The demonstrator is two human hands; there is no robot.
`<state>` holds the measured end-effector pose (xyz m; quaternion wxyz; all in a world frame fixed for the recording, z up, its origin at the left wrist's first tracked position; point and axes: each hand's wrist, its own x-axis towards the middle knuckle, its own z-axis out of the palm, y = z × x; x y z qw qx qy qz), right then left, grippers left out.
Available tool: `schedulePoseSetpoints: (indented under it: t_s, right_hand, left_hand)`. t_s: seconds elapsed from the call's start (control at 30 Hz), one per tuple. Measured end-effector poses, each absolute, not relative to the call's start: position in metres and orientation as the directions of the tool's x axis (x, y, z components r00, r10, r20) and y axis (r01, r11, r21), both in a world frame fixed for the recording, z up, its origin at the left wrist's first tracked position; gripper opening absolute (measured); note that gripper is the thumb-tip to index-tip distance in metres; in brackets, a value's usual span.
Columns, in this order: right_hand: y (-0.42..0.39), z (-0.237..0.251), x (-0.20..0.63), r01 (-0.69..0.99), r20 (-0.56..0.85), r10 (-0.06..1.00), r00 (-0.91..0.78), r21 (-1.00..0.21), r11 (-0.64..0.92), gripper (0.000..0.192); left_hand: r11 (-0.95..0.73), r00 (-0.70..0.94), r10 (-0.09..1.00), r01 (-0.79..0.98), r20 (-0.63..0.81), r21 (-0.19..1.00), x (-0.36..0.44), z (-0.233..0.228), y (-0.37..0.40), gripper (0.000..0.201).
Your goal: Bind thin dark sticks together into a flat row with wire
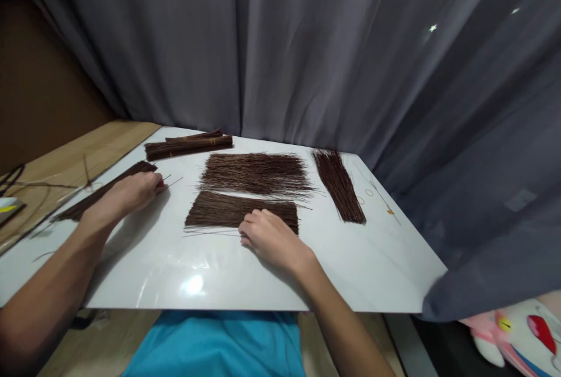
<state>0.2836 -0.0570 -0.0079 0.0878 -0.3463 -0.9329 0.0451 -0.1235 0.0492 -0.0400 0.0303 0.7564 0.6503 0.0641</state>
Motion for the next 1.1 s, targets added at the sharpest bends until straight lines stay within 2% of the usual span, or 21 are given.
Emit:
schedulePoseSetpoints:
  t_s: [0.1, 0.27, 0.4, 0.53, 0.63, 0.7, 0.87, 0.93, 1.0, 1.1]
  right_hand:
    - [-0.075, -0.019, 0.271, 0.714, 0.136, 0.704, -0.697, 0.037, 0.699, 0.012]
    - [-0.089, -0.019, 0.252, 0.686, 0.107, 0.684, -0.721, 0.241, 0.686, 0.019]
    - [-0.098, -0.012, 0.241, 0.655, 0.086, 0.667, -0.740, 0.317, 0.686, 0.022]
    - [-0.102, 0.001, 0.242, 0.635, 0.028, 0.657, -0.754, 0.289, 0.717, 0.026]
    - [-0.097, 0.017, 0.247, 0.647, -0.010, 0.662, -0.750, 0.199, 0.736, 0.030]
    - [-0.089, 0.030, 0.250, 0.664, -0.018, 0.668, -0.744, 0.097, 0.742, 0.034]
    - [-0.051, 0.053, 0.262, 0.666, 0.107, 0.714, -0.692, -0.285, 0.689, 0.027]
    - [-0.032, 0.055, 0.266, 0.591, 0.192, 0.722, -0.665, -0.455, 0.666, 0.021]
    - [-0.013, 0.051, 0.268, 0.466, 0.218, 0.729, -0.649, -0.644, 0.607, 0.020]
    - [0.010, 0.032, 0.267, 0.229, 0.188, 0.774, -0.605, -0.890, 0.395, 0.031]
  left_hand:
    - [-0.120, 0.120, 0.992, 0.993, 0.030, -0.006, -0.117, -0.037, 0.048, 0.025]
    - [-0.139, 0.139, 0.990, 0.990, 0.039, 0.001, -0.107, -0.031, 0.042, 0.028]
    - [-0.134, 0.135, 0.990, 0.991, 0.046, -0.018, -0.104, -0.030, 0.038, 0.035]
    - [-0.142, 0.142, 0.988, 0.990, 0.063, -0.003, -0.104, -0.033, 0.035, 0.035]
    - [-0.137, 0.138, 0.990, 0.990, 0.030, -0.009, -0.104, -0.037, 0.033, 0.034]
    - [-0.138, 0.138, 0.990, 0.990, -0.005, -0.024, -0.104, -0.039, 0.031, 0.031]
    - [-0.164, 0.161, 0.986, 0.984, -0.049, -0.067, -0.101, -0.039, 0.028, 0.027]
    - [-0.184, 0.180, 0.983, 0.979, -0.045, -0.091, -0.098, -0.036, 0.027, 0.031]
    - [-0.198, 0.195, 0.980, 0.974, -0.033, -0.112, -0.096, -0.033, 0.025, 0.035]
    - [-0.210, 0.216, 0.975, 0.972, 0.044, -0.105, -0.098, -0.025, 0.024, 0.032]
